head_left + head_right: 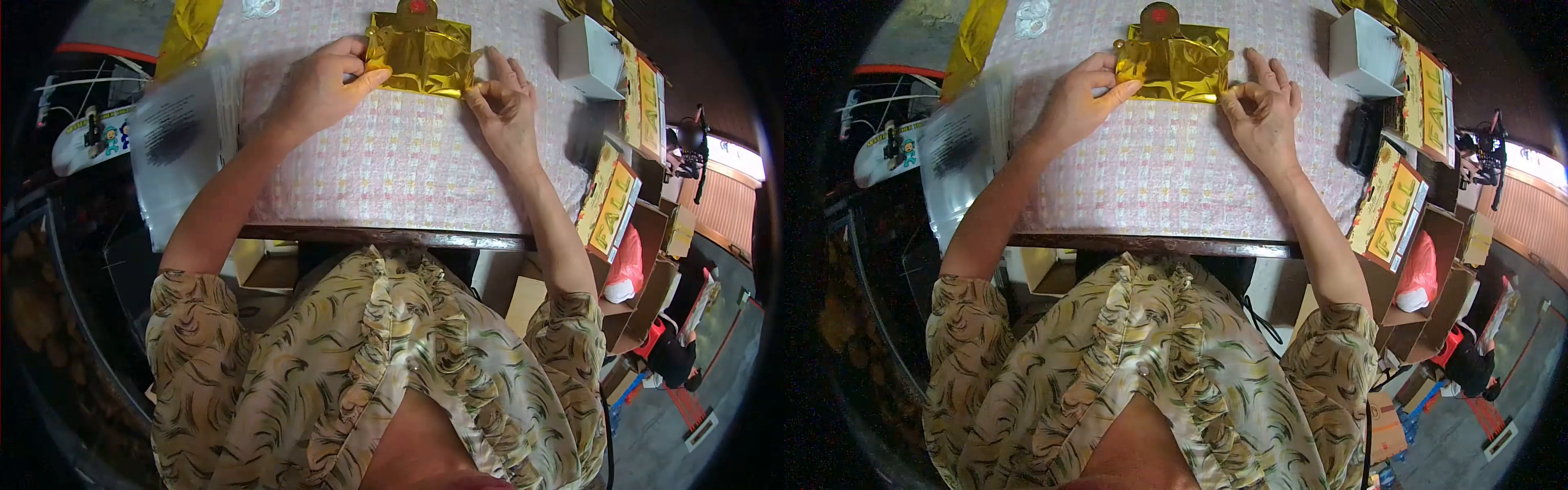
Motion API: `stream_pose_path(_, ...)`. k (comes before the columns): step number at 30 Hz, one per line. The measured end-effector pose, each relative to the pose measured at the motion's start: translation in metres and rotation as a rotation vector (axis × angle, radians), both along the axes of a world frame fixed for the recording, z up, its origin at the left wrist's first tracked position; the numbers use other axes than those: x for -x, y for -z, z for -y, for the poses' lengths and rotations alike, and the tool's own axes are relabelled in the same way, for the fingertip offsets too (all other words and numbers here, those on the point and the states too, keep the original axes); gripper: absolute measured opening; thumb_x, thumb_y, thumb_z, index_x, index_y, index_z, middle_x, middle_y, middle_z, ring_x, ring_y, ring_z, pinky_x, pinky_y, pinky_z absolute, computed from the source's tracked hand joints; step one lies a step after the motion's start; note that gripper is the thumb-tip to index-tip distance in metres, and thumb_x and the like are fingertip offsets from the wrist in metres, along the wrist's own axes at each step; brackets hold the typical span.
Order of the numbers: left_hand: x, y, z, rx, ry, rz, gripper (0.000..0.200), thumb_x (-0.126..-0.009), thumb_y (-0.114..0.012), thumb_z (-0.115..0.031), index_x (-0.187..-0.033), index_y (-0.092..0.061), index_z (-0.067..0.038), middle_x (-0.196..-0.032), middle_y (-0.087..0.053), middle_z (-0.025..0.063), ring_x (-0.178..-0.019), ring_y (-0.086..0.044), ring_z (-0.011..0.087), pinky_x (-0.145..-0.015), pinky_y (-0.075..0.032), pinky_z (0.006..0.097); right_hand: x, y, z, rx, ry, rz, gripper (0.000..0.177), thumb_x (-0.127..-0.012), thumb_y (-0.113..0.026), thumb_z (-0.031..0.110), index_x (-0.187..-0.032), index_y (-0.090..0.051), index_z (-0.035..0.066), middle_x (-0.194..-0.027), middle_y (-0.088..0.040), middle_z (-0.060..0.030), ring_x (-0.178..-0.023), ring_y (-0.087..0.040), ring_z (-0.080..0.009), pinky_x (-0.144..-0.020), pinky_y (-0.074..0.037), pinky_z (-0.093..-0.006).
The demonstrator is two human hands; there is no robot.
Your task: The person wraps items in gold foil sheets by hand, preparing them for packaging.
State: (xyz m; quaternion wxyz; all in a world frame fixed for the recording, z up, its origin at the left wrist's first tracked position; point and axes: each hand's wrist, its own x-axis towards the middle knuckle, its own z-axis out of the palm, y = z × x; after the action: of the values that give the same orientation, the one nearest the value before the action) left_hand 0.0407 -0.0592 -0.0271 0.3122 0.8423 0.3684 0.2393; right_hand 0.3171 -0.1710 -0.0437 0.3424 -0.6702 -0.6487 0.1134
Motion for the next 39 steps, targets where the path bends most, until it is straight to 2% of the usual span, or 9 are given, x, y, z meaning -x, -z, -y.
stream_pose_path(9,-0.009,0.015,-0.006,-0.136,-0.064,-0.086,0.034,-0.093,-0.074,-0.029,-0.080,-0.071,0.002,-0.108,-0.070,0.0091,-0.087,-0.069,0.0338,-0.078,-0.055,0.0416,0.003,0.007,-0.003,0.022,0.039,-0.005,0.020,-0.088,-0.079,0.028,-0.088,-0.078,0.008,-0.157,-0.051,-0.0123,-0.152,-0.031,-0.0410,-0.123,-0.011,-0.0564)
stream_pose_path(14,-0.009,0.019,-0.006,-0.130,-0.065,-0.039,0.033,-0.092,-0.073,-0.026,-0.075,-0.068,0.002,-0.106,-0.070,0.0097,-0.086,-0.068,0.0329,-0.075,-0.055,0.0420,0.003,0.006,0.000,0.037,0.028,-0.016,0.028,-0.089,-0.079,0.035,-0.089,-0.079,0.007,-0.158,-0.049,-0.0119,-0.152,-0.031,-0.0402,-0.123,-0.009,-0.0565)
stream_pose_path(24,-0.012,0.019,-0.006,-0.134,-0.050,-0.021,0.034,-0.092,-0.070,-0.026,-0.075,-0.067,0.004,-0.104,-0.069,0.0128,-0.086,-0.067,0.0342,-0.077,-0.054,0.0431,0.014,0.006,-0.006,-0.011,0.098,0.005,0.026,-0.088,-0.079,0.029,-0.084,-0.077,0.003,-0.153,-0.054,-0.0114,-0.144,-0.041,-0.0371,-0.120,-0.018,-0.0548)
stream_pose_path(27,-0.015,0.017,-0.009,-0.122,-0.073,-0.108,0.033,-0.091,-0.070,-0.028,-0.080,-0.069,0.003,-0.104,-0.069,0.0153,-0.091,-0.067,0.0368,-0.082,-0.053,0.0456,0.017,-0.001,-0.004,-0.012,0.095,0.057,0.026,-0.088,-0.078,0.027,-0.094,-0.076,0.002,-0.151,-0.054,-0.0151,-0.142,-0.044,-0.0363,-0.118,-0.023,-0.0539)
stream_pose_path(29,-0.018,0.013,-0.011,-0.107,-0.100,-0.151,0.033,-0.090,-0.072,-0.026,-0.078,-0.068,0.004,-0.102,-0.068,0.0154,-0.090,-0.066,0.0356,-0.081,-0.053,0.0434,0.024,-0.004,-0.002,-0.012,0.157,0.332,0.038,-0.091,-0.075,0.029,-0.118,-0.070,0.002,-0.153,-0.050,-0.0208,-0.142,-0.044,-0.0385,-0.117,-0.026,-0.0567)
stream_pose_path(30,-0.019,0.012,-0.011,-0.087,-0.107,-0.199,0.033,-0.089,-0.074,-0.024,-0.077,-0.066,0.005,-0.100,-0.067,0.0155,-0.090,-0.065,0.0343,-0.080,-0.052,0.0411,0.033,-0.003,-0.002,-0.132,0.224,0.514,0.064,-0.094,-0.071,0.037,-0.144,-0.052,0.002,-0.157,-0.042,-0.0249,-0.145,-0.040,-0.0404,-0.119,-0.024,-0.0608)
stream_pose_path(34,-0.020,0.011,-0.009,-0.094,-0.138,-0.142,0.032,-0.088,-0.075,-0.024,-0.075,-0.067,0.004,-0.094,-0.065,0.0162,-0.090,-0.064,0.0353,-0.079,-0.052,0.0440,0.075,-0.023,-0.003,-0.130,-0.112,0.539,0.090,-0.096,-0.063,0.055,-0.160,-0.029,0.002,-0.164,-0.032,-0.0236,-0.152,-0.030,-0.0415,-0.123,-0.019,-0.0598)
stream_pose_path(37,-0.022,0.007,-0.012,-0.047,-0.135,-0.261,0.032,-0.089,-0.071,-0.030,-0.089,-0.074,0.002,-0.106,-0.071,0.0198,-0.101,-0.068,0.0383,-0.090,-0.054,0.0465,0.075,-0.006,-0.013,-0.108,-0.179,0.447,0.087,-0.099,-0.058,0.056,-0.161,-0.028,0.002,-0.165,-0.031,-0.0227,-0.153,-0.029,-0.0410,-0.124,-0.019,-0.0576)
stream_pose_path(39,-0.022,0.008,-0.012,-0.022,-0.148,-0.230,0.033,-0.087,-0.074,-0.031,-0.087,-0.074,0.002,-0.106,-0.071,0.0189,-0.100,-0.069,0.0373,-0.089,-0.054,0.0456,0.073,0.001,-0.017,-0.047,-0.189,0.467,0.085,-0.101,-0.055,0.057,-0.161,-0.029,0.003,-0.165,-0.031,-0.0209,-0.152,-0.029,-0.0410,-0.124,-0.020,-0.0567)
